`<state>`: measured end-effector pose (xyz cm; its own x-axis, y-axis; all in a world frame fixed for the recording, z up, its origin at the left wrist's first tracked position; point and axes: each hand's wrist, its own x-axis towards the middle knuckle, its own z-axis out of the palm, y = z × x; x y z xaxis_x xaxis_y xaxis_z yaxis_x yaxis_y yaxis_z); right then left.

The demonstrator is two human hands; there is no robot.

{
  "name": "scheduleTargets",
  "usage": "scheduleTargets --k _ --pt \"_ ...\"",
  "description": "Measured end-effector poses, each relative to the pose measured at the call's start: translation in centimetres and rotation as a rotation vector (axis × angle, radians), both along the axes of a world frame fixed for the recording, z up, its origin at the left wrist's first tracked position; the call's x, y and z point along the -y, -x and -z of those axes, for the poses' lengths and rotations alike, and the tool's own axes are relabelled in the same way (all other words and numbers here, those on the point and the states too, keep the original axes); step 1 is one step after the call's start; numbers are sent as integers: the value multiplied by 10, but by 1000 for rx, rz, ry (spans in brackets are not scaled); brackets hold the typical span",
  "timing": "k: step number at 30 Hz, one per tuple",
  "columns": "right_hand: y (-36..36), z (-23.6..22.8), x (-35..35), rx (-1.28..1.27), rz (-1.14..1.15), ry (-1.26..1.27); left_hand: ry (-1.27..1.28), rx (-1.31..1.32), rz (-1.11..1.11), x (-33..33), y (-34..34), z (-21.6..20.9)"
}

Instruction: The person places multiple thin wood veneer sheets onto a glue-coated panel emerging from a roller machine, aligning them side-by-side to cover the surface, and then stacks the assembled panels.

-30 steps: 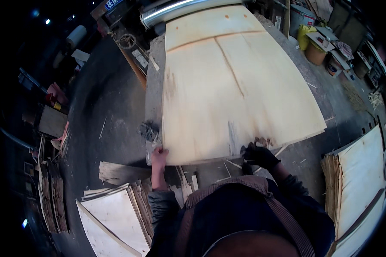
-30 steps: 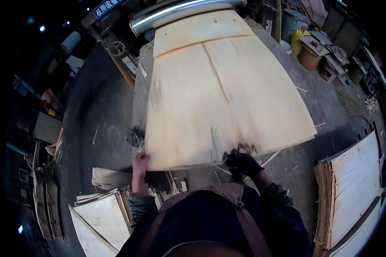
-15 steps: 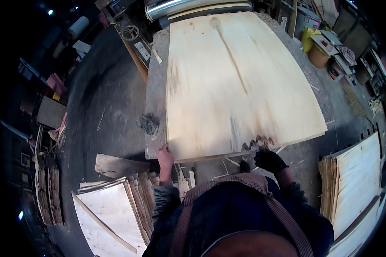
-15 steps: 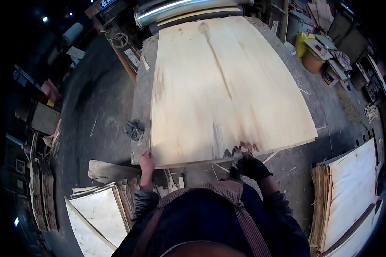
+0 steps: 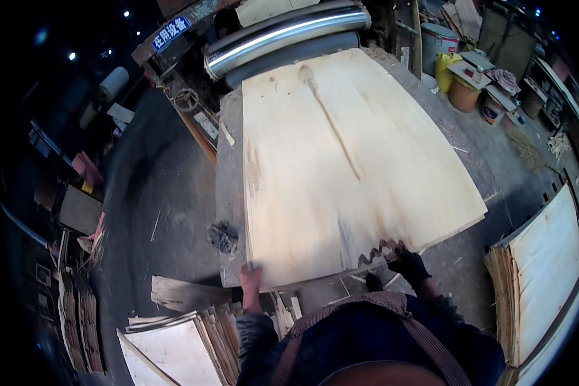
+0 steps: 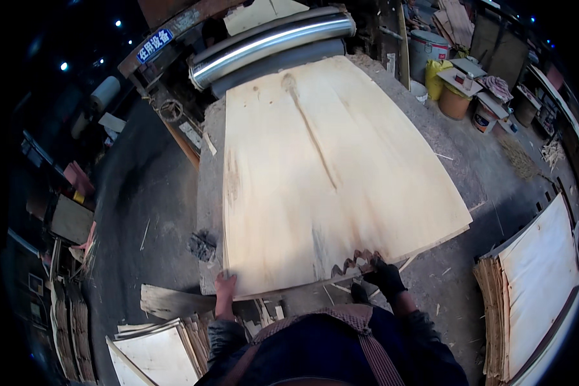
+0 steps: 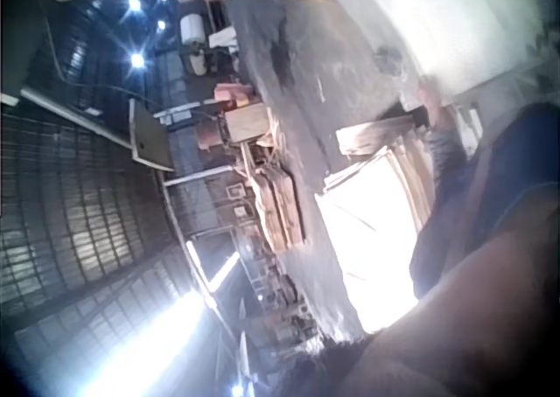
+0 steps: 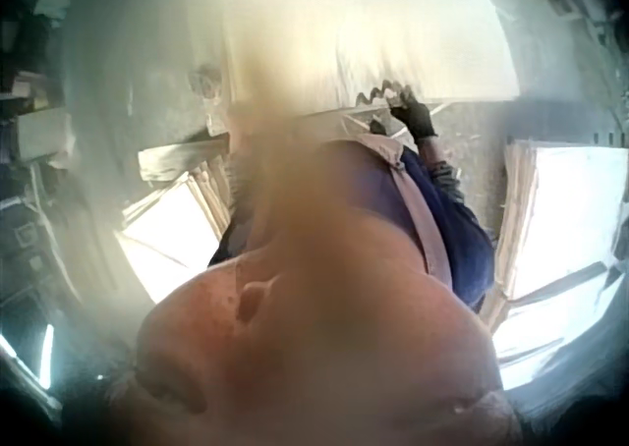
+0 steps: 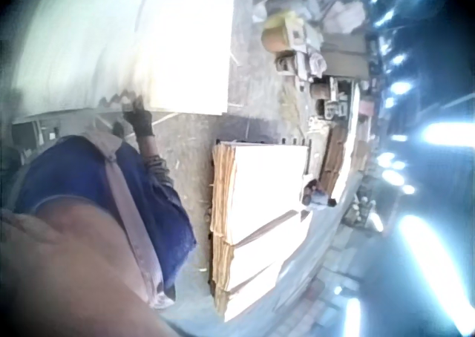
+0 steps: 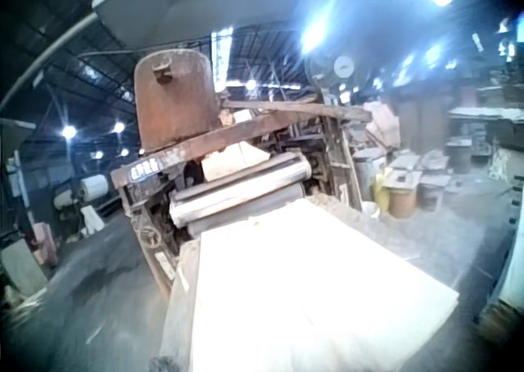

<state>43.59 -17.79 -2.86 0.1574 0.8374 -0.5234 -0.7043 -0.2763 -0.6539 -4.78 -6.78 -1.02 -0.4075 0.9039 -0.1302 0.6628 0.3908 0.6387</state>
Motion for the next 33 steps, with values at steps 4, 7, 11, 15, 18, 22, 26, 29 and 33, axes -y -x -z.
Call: scheduleTargets --k 4,7,11,15,18,22,26,29,33 --pt "-14 21 -1 357 -207 -179 -98 200 -74 6 -11 -20" --pt "-14 31 1 677 -243 -226 -65 158 -80 3 2 3" --pt "-11 20 1 356 -215 -103 -82 53 -104 4 -5 18" --pt "-6 -31 2 -9 -155 120 -11 360 -85 -9 11 30" --pt "-5 -26 8 151 -267 65 -82 711 124 0 5 9" --pt "4 7 49 553 -307 -156 -141 348 148 -11 -39 11" --pt "8 44 184 815 25 10 -131 296 371 -25 -110 36" --pt "27 78 326 593 45 556 -60 263 491 -19 -151 47" --pt "56 151 514 -101 707 751 8 256 594 8 -202 54"
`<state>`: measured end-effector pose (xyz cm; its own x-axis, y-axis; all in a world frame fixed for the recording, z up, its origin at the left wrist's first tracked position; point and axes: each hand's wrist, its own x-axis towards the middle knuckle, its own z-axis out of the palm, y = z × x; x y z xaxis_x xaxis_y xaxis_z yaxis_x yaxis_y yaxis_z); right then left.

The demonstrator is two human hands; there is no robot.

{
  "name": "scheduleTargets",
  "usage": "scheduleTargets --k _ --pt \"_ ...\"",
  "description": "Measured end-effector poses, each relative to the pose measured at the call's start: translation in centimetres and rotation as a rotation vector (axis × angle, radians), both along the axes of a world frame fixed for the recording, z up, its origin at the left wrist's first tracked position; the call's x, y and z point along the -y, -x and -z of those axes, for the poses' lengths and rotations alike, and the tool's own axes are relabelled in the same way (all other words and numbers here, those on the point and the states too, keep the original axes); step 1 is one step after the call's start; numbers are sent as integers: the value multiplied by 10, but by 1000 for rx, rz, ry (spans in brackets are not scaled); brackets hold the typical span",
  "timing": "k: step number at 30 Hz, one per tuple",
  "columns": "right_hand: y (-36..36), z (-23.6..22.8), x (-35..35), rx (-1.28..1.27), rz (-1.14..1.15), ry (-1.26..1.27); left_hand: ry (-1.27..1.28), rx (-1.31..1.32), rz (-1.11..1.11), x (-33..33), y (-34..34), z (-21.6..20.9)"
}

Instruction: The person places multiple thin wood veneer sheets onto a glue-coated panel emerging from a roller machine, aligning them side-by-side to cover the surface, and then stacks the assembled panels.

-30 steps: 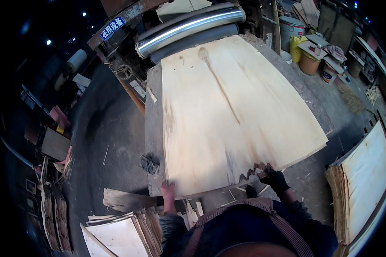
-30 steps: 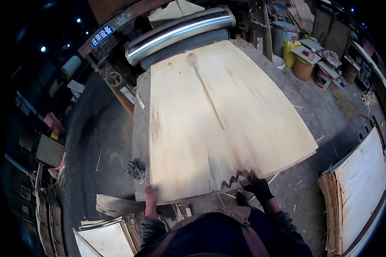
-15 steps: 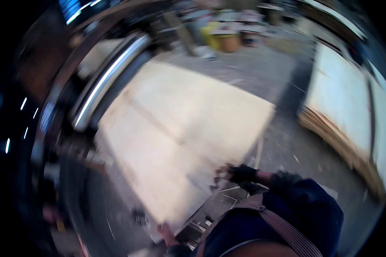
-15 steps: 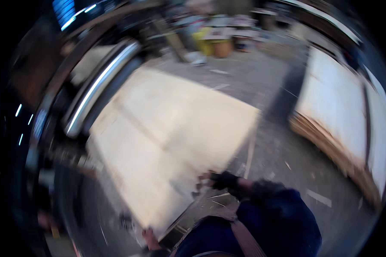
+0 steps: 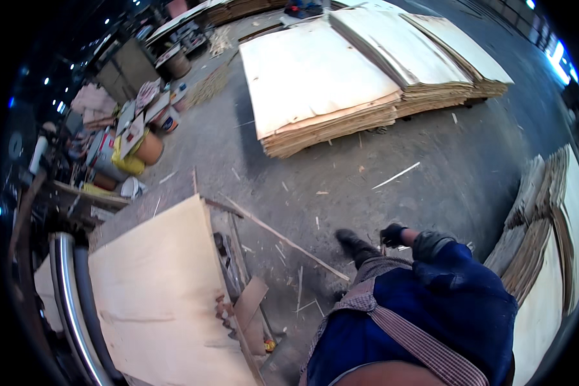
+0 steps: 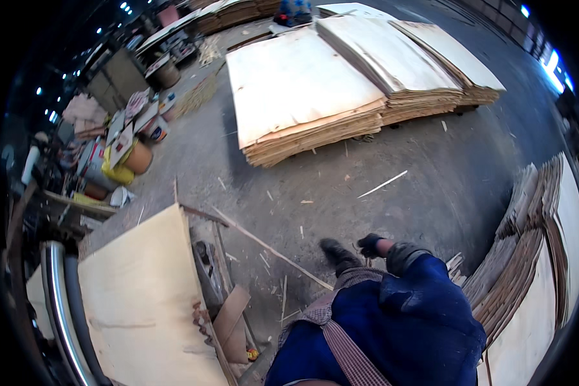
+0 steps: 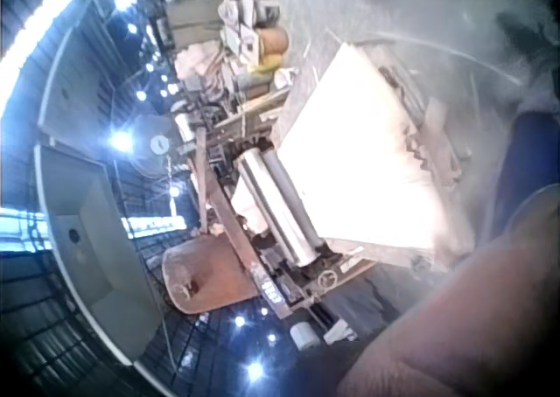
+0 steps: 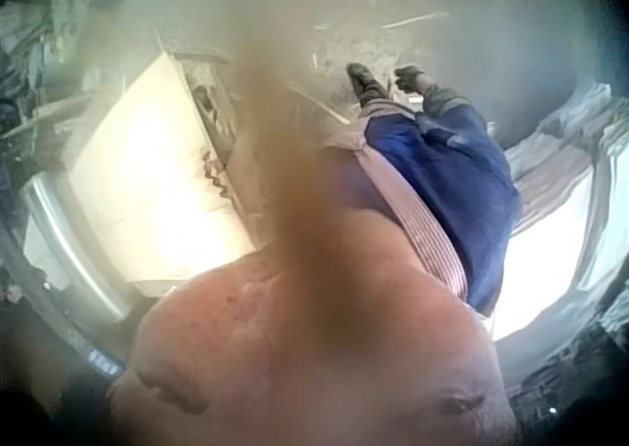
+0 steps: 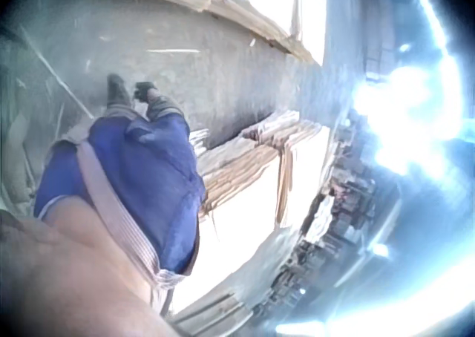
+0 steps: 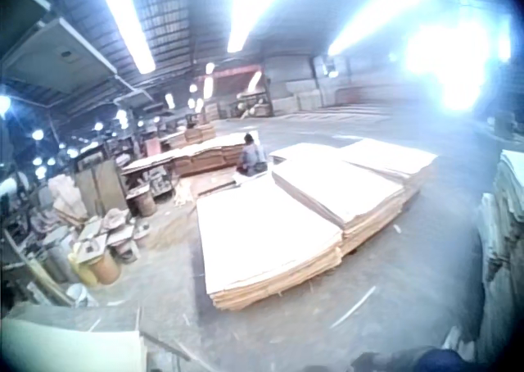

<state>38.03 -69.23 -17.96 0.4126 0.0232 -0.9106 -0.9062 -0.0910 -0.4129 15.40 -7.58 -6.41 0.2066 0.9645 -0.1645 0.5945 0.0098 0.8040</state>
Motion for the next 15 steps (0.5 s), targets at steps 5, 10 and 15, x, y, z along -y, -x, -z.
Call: scheduleTargets --k 5,10,15 --pt "16 -1 150 -52 543 -23 103 -48 114 58 -80 9" --pt "-28 -2 246 8 891 -182 339 -98 156 133 -154 26" --pt "-104 -17 352 184 1102 -361 500 -178 687 229 -313 47"
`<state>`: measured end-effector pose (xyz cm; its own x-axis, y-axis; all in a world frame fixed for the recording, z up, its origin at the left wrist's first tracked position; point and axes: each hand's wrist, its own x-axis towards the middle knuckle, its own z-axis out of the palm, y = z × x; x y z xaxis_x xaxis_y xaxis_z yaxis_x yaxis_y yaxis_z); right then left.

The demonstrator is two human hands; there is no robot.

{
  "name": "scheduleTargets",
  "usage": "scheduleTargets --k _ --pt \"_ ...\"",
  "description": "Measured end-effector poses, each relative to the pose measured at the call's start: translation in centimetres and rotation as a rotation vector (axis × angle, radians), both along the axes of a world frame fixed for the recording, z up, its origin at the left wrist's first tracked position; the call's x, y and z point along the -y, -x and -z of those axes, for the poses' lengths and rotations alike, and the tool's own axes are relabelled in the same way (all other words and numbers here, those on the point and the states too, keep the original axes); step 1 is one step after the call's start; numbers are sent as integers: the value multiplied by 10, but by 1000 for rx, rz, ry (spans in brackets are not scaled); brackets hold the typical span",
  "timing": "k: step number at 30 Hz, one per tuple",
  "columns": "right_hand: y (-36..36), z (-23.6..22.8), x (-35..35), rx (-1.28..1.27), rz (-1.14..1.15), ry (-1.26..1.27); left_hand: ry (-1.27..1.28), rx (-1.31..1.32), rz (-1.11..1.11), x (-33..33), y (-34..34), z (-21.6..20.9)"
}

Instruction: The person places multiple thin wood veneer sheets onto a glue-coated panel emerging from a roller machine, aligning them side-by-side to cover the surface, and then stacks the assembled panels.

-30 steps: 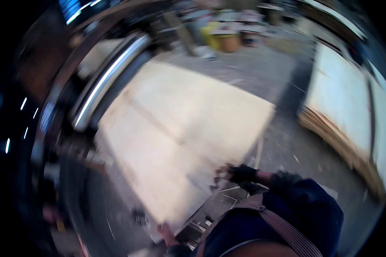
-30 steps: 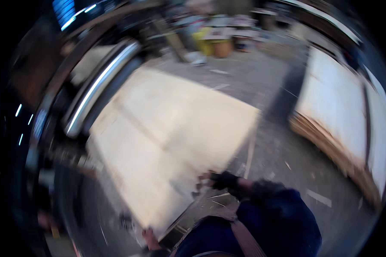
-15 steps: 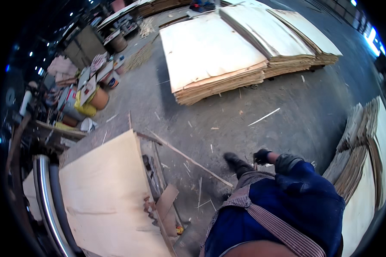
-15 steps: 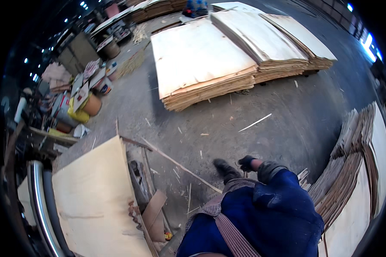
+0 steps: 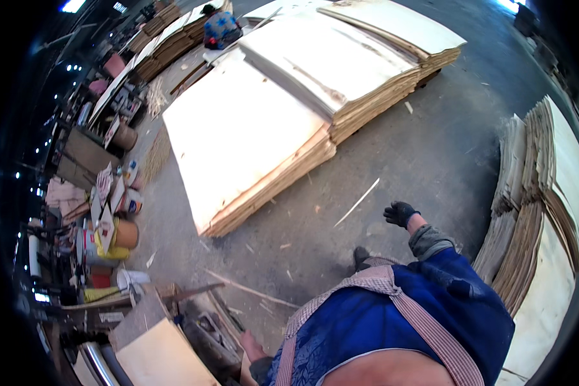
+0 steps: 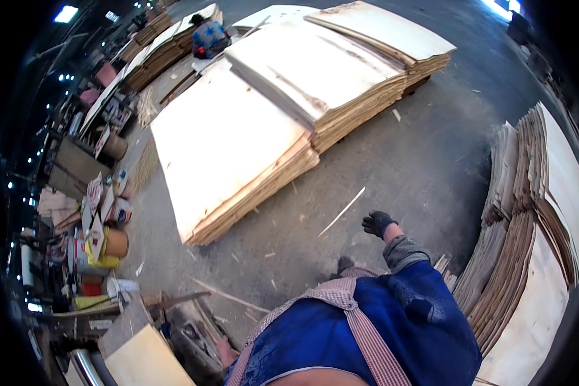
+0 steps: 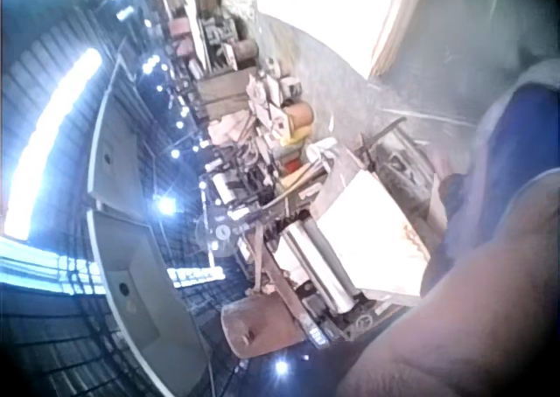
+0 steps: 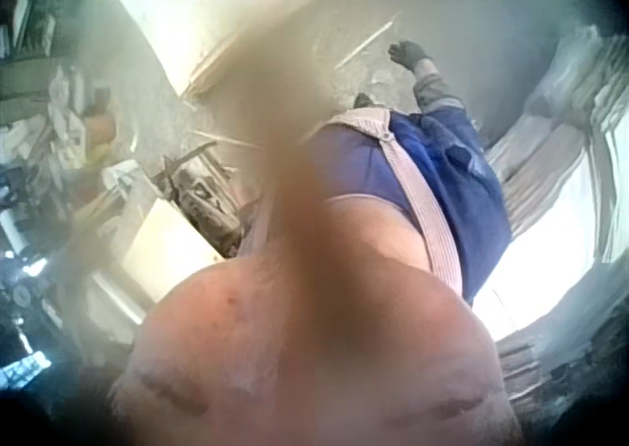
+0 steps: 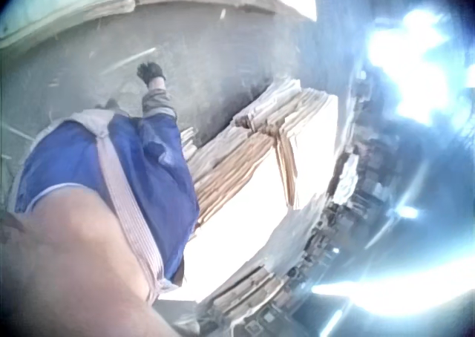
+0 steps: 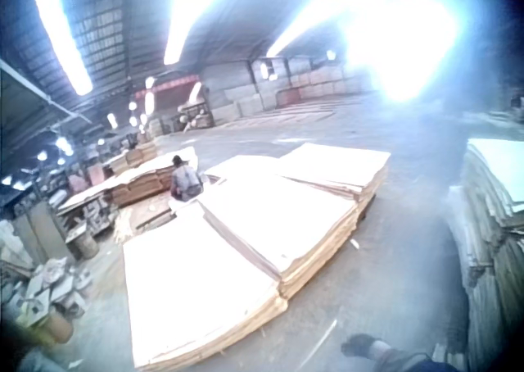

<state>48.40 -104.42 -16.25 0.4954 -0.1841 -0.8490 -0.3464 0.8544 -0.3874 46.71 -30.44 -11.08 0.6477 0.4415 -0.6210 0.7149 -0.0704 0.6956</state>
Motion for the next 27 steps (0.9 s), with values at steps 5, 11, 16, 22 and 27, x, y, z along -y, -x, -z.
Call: scheduleTargets --k 5,11,16,22,27 --pt "-102 -15 79 224 151 -51 -190 118 278 208 -187 -47" --pt "-228 -7 133 247 200 -134 -177 -72 444 300 -319 -38" --pt "-322 13 168 170 180 -137 -210 -69 499 336 -418 6" --pt "-387 119 240 434 107 -290 -297 110 868 505 -505 -56" --pt "-475 62 274 79 147 -332 -251 128 920 624 -553 -55"
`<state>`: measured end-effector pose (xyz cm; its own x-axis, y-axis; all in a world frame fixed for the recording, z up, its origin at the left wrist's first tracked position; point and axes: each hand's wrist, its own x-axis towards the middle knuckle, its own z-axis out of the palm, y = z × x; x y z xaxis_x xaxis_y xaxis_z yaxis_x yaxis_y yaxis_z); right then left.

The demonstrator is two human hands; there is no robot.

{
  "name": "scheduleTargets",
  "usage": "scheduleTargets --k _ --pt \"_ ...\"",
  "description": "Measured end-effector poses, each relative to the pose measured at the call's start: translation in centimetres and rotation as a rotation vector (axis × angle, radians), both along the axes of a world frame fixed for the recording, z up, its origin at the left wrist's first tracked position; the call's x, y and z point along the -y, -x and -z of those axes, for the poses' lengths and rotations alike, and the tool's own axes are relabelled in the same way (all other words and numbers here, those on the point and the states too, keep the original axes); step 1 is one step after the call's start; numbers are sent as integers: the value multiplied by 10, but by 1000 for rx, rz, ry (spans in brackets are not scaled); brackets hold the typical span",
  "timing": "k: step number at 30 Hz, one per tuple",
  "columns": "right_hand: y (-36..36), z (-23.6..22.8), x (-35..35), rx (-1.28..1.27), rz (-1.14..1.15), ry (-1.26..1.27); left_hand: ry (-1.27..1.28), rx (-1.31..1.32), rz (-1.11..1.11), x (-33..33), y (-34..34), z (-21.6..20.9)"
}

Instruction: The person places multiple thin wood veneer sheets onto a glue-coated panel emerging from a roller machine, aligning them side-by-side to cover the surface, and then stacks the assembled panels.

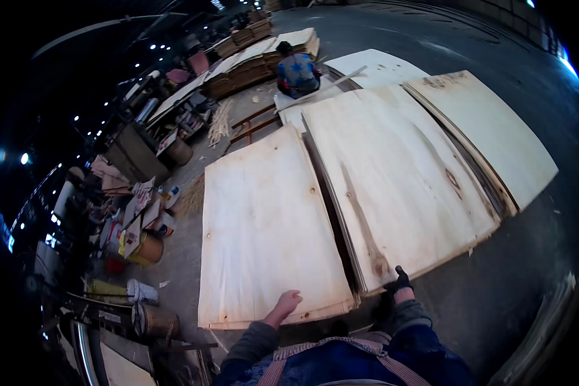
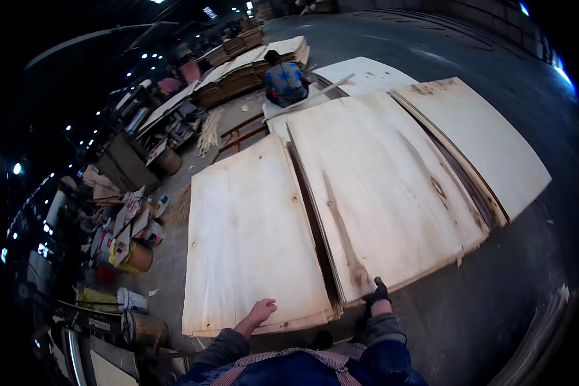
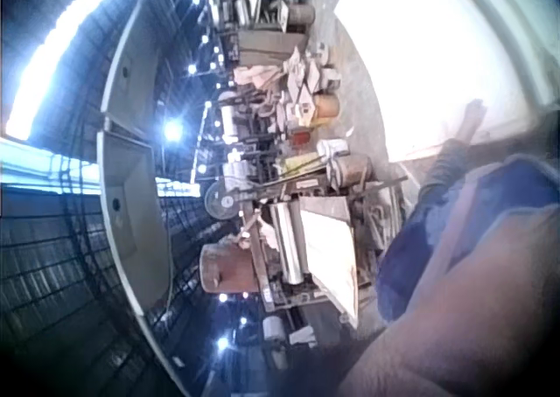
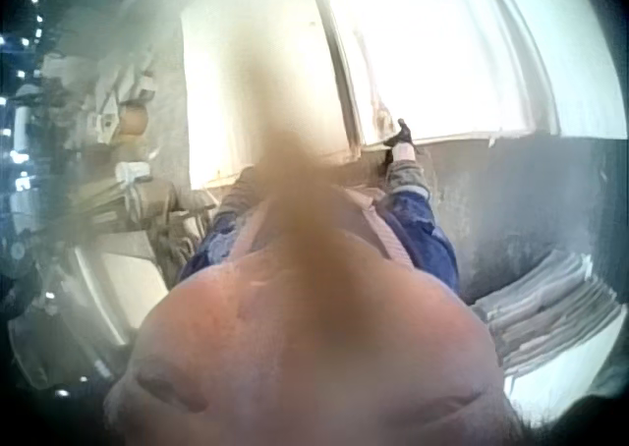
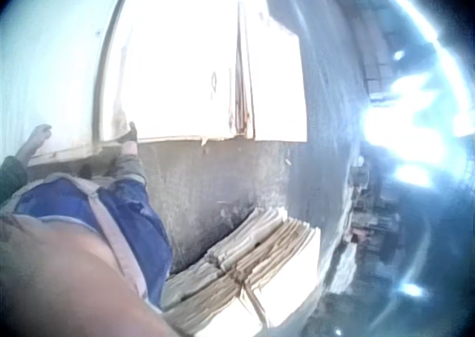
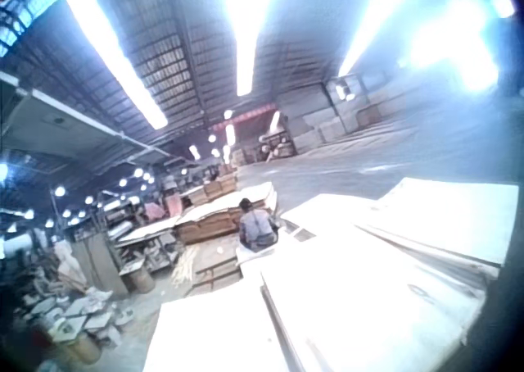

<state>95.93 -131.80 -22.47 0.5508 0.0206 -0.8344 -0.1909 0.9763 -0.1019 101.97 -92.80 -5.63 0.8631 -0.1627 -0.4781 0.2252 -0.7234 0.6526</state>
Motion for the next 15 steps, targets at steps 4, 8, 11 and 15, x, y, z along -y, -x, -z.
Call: scheduleTargets --k 4,8,11,15 --pt "-20 -1 6 11 -49 -137 -44 -132 35 83 -26 18" --pt "-6 -106 36 31 -64 -356 -4 -219 14 183 -65 10" --pt "6 -174 70 58 -98 -595 349 -270 -227 231 -106 60" --pt "15 -200 92 256 -12 -566 840 -563 -466 300 -139 8"
